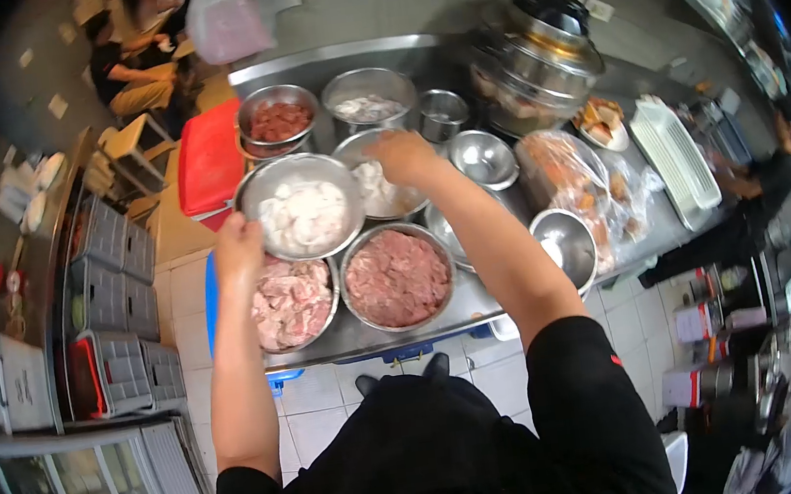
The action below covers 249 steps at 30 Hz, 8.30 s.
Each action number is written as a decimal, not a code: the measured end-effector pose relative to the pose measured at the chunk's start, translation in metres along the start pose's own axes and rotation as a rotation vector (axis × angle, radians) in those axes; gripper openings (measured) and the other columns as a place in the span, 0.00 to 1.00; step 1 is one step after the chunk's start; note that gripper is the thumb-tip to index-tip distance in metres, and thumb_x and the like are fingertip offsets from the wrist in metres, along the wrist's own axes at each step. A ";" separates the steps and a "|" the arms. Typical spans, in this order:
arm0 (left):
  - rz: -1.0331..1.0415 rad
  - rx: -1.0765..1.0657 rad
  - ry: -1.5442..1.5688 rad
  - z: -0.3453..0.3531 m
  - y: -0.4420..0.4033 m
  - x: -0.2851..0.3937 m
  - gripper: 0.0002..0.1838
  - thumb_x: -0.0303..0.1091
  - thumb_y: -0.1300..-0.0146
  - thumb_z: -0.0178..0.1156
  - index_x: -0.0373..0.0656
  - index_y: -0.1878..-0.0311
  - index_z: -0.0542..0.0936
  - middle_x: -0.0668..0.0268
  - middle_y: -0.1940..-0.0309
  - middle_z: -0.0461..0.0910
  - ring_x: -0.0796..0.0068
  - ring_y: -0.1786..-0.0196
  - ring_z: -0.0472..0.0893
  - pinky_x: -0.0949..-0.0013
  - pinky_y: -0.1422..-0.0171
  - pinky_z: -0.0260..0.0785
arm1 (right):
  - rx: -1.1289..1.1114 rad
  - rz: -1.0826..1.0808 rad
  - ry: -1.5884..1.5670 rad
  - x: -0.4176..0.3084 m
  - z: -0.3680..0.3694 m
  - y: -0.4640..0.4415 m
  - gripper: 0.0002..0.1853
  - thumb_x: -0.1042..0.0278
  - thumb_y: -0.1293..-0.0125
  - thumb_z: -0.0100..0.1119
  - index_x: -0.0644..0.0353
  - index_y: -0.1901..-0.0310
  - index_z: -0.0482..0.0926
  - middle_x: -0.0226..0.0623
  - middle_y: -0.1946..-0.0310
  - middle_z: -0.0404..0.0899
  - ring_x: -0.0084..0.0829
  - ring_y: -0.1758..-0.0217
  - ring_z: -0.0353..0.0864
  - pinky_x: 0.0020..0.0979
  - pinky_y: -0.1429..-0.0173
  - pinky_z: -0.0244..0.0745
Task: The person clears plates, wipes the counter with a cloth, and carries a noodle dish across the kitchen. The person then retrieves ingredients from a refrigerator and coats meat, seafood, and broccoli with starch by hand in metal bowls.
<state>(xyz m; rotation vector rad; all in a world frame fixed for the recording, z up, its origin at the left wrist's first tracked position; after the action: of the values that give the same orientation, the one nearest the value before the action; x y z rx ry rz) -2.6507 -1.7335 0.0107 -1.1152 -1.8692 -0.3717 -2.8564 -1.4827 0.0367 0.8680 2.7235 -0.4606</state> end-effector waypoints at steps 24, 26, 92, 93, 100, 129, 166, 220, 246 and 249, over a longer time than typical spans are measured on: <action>0.048 -0.202 0.180 0.185 0.142 0.141 0.10 0.30 0.34 0.54 0.36 0.70 0.74 0.68 0.75 0.76 0.78 0.73 0.73 0.70 0.68 0.68 | 0.348 0.607 -0.309 0.113 -0.199 0.338 0.12 0.63 0.38 0.60 0.64 0.60 0.77 0.41 0.71 0.80 0.33 0.67 0.80 0.37 0.62 0.74; -0.325 -0.321 0.531 0.198 0.168 0.180 0.09 0.30 0.33 0.52 0.37 0.69 0.74 0.67 0.76 0.76 0.76 0.75 0.77 0.70 0.75 0.73 | 0.282 0.503 -0.256 0.099 -0.188 0.316 0.17 0.57 0.37 0.62 0.64 0.58 0.78 0.39 0.71 0.81 0.33 0.66 0.81 0.36 0.61 0.76; -0.562 0.768 0.252 -0.205 0.509 0.001 0.09 0.33 0.35 0.56 0.36 0.67 0.75 0.65 0.76 0.73 0.76 0.74 0.73 0.67 0.68 0.68 | -0.513 -0.293 -0.632 -0.367 0.153 0.208 0.18 0.65 0.40 0.62 0.65 0.50 0.79 0.54 0.58 0.83 0.52 0.53 0.83 0.41 0.50 0.76; -0.604 0.802 0.162 -0.216 0.518 -0.002 0.11 0.34 0.35 0.56 0.35 0.68 0.74 0.61 0.75 0.73 0.72 0.74 0.74 0.65 0.67 0.68 | -0.573 -0.258 -0.847 -0.383 0.195 0.210 0.19 0.65 0.40 0.62 0.65 0.49 0.79 0.53 0.56 0.84 0.49 0.52 0.83 0.41 0.49 0.76; -0.758 1.072 -0.109 -0.312 0.644 -0.063 0.17 0.46 0.31 0.59 0.38 0.62 0.75 0.65 0.69 0.76 0.77 0.70 0.73 0.71 0.67 0.68 | -0.972 -0.328 -0.754 -0.588 0.271 0.231 0.14 0.69 0.38 0.59 0.66 0.53 0.82 0.50 0.58 0.85 0.36 0.55 0.83 0.36 0.51 0.76; -0.774 1.808 -0.959 -1.181 0.790 -0.175 0.28 0.59 0.31 0.51 0.39 0.69 0.74 0.62 0.75 0.72 0.69 0.68 0.69 0.64 0.59 0.65 | -1.174 -0.846 -0.620 -1.184 0.509 0.133 0.13 0.67 0.38 0.59 0.62 0.55 0.81 0.49 0.66 0.85 0.42 0.65 0.87 0.39 0.60 0.80; 0.466 1.916 1.214 -0.983 1.081 -0.312 0.32 0.55 0.31 0.48 0.44 0.31 0.67 0.58 0.33 0.68 0.56 0.33 0.70 0.47 0.28 0.62 | -0.263 -1.704 -1.044 -1.849 0.284 0.375 0.26 0.48 0.29 0.50 0.59 0.39 0.74 0.56 0.47 0.78 0.53 0.41 0.76 0.43 0.39 0.71; 0.367 1.727 1.318 -1.117 1.126 -0.375 0.37 0.63 0.34 0.47 0.48 0.30 0.66 0.60 0.31 0.66 0.55 0.31 0.68 0.43 0.30 0.63 | -0.179 -1.426 -1.233 -2.075 0.310 0.314 0.34 0.34 0.37 0.53 0.50 0.38 0.73 0.36 0.42 0.78 0.41 0.40 0.75 0.44 0.37 0.70; 0.353 1.642 1.267 -1.173 1.110 -0.356 0.44 0.72 0.35 0.38 0.49 0.25 0.56 0.52 0.26 0.56 0.40 0.28 0.62 0.28 0.34 0.59 | -1.459 -0.635 -1.726 -1.989 0.321 0.360 0.14 0.64 0.32 0.54 0.62 0.49 0.73 0.45 0.63 0.81 0.32 0.74 0.77 0.32 0.71 0.73; 0.341 1.614 1.269 -1.175 1.108 -0.354 0.45 0.72 0.35 0.38 0.49 0.24 0.56 0.52 0.26 0.56 0.40 0.28 0.62 0.29 0.34 0.59 | -1.325 -0.851 -1.577 -1.982 0.320 0.369 0.16 0.69 0.33 0.53 0.63 0.45 0.72 0.48 0.60 0.82 0.33 0.75 0.78 0.33 0.69 0.76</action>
<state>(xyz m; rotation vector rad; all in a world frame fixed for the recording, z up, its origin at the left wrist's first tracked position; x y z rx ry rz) -1.0384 -2.0639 0.1704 0.0921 -0.3711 0.5212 -1.0230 -2.3391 0.3014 -0.7741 1.1351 0.4314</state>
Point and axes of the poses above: each hand's wrist, its own y-axis away from the middle knuckle, its own z-axis out of the palm, x = y × z, the point moved 2 cm from there along -y, towards the middle knuckle
